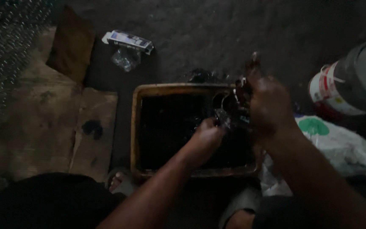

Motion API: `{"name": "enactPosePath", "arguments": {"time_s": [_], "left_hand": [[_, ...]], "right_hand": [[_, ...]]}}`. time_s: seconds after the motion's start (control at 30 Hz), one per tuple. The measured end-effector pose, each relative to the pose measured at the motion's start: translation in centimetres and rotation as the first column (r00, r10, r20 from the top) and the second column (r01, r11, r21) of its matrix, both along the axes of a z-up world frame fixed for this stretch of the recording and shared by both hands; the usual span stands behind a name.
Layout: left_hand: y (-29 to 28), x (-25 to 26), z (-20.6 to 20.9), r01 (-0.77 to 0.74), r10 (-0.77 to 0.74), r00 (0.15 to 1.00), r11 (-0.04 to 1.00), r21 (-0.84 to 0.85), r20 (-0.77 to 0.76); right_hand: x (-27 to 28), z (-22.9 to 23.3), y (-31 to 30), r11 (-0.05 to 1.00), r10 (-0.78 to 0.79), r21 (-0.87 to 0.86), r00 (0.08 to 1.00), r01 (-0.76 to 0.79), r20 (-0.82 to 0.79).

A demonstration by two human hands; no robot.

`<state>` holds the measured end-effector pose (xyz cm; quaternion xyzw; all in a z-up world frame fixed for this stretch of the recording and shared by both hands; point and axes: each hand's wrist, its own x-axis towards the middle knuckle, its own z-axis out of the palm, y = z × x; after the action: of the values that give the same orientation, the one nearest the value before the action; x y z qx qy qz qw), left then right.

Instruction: The person cleans automotive mechanical parts, including a clutch hub and components, inside a plastic tub containing solvent liquid by hand.

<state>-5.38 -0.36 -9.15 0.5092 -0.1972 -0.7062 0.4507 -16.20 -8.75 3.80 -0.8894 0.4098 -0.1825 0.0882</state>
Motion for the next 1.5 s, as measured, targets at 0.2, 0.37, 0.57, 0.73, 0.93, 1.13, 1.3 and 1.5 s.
{"name": "enactPosePath", "arguments": {"time_s": [0.2, 0.37, 0.57, 0.73, 0.93, 1.13, 1.3, 1.5], "left_hand": [[0.1, 0.0, -0.6, 0.086, -0.081, 0.995, 0.990, -0.108, 0.051], [-0.3, -0.1, 0.1, 0.011, -0.017, 0.999, 0.991, 0.131, 0.045], [0.1, 0.8, 2.6, 0.184, -0.186, 0.978, 0.983, 0.028, 0.091], [0.3, 0.9, 4.8, 0.108, -0.118, 0.992, 0.978, 0.179, 0.049], [0.5, 1.7, 5.6, 0.198, -0.196, 0.980, 0.980, -0.024, 0.043], [0.3, 1.7, 6.0, 0.224, -0.229, 0.969, 0.973, 0.061, 0.093], [0.5, 1.6, 6.5, 0.231, -0.229, 0.971, 0.973, -0.011, 0.072], [0.5, 1.9, 6.9, 0.253, -0.255, 0.964, 0.967, 0.040, 0.070]], "right_hand": [[0.6, 1.9, 1.0, 0.890, -0.222, 0.435, 0.963, 0.136, 0.155], [0.7, 1.6, 0.9, 0.955, -0.143, 0.262, 0.990, 0.137, 0.004], [-0.7, -0.1, 0.4, 0.971, 0.152, -0.175, 0.986, -0.162, -0.067], [-0.2, 0.3, 0.5, 0.998, 0.060, -0.024, 0.998, -0.061, -0.036], [1.6, 3.1, 1.4, 0.753, -0.361, 0.621, 0.926, 0.218, 0.113], [2.2, 4.1, 1.7, 0.713, -0.404, 0.669, 0.903, 0.210, 0.147], [1.0, 2.7, 1.2, 0.995, 0.028, 0.096, 0.999, -0.033, 0.043], [0.1, 1.5, 0.8, 0.999, 0.028, 0.044, 0.999, -0.027, -0.024]]}}
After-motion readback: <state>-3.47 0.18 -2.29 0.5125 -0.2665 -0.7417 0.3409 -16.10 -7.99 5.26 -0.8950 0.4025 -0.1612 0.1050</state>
